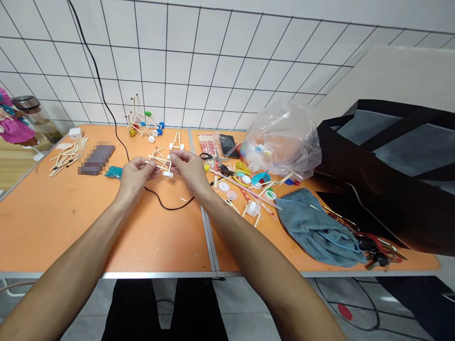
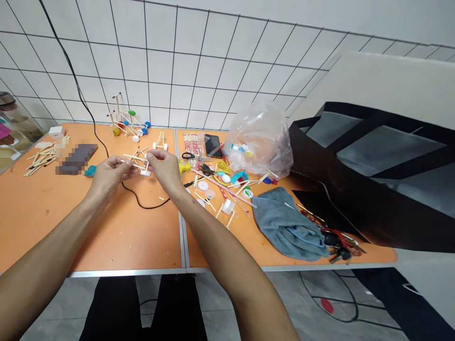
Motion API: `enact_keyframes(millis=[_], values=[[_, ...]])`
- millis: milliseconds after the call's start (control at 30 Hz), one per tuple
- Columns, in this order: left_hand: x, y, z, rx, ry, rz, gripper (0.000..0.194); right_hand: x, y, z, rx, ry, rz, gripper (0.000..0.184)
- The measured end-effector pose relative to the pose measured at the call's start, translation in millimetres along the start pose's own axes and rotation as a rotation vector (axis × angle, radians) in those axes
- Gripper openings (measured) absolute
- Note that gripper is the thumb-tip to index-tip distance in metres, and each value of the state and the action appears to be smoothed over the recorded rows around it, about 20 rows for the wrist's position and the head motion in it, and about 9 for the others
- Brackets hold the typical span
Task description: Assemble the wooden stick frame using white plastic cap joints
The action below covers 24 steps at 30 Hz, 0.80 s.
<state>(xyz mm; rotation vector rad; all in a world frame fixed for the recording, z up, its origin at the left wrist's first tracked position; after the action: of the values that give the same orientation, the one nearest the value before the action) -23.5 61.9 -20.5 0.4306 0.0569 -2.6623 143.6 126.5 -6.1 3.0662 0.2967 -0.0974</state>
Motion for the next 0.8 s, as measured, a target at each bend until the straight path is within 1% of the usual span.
enact_keyframes(millis=[133,367,500,700,800], values=[[-0.2,-1.0,-1.0,-0.004,-0.009,-0.015,0.029,0.7,0.0,-1.0,0.018,0.014,-0.001,0.010],[-1.4,0.7,-1.0,-0.007,-0.008,0.015,0.023,0.9,2.2,-3.0,0.003,0.023,0.024,0.013],[-1.9,0.9,-0.9,-0.008,-0.015,0.010,0.027,1.3,2.4,-3.2,0.014,0.029,0.027,0.011],[-2.1,1.1,-0.3,-0.005,-0.020,0.011,0.021,2.3,0.4,-0.2,0.017,0.036,0.021,0.007],[-2.1,1.0,-0.7,0.002,-0.021,0.012,0.022,2.1,-1.5,2.0,0.026,0.040,0.007,0.005]])
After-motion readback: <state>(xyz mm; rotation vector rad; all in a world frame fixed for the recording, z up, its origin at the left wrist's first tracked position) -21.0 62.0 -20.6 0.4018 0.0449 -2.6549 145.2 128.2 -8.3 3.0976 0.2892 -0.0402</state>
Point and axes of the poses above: each hand's wrist, its own y-axis away from the middle knuckle, its own x-axis out of the back of the hand, z = x × y, the point moved 7 cm from there along -y, towards the middle knuckle, and after that the axes turned 6 degrees about y, right-handed, at the moved point
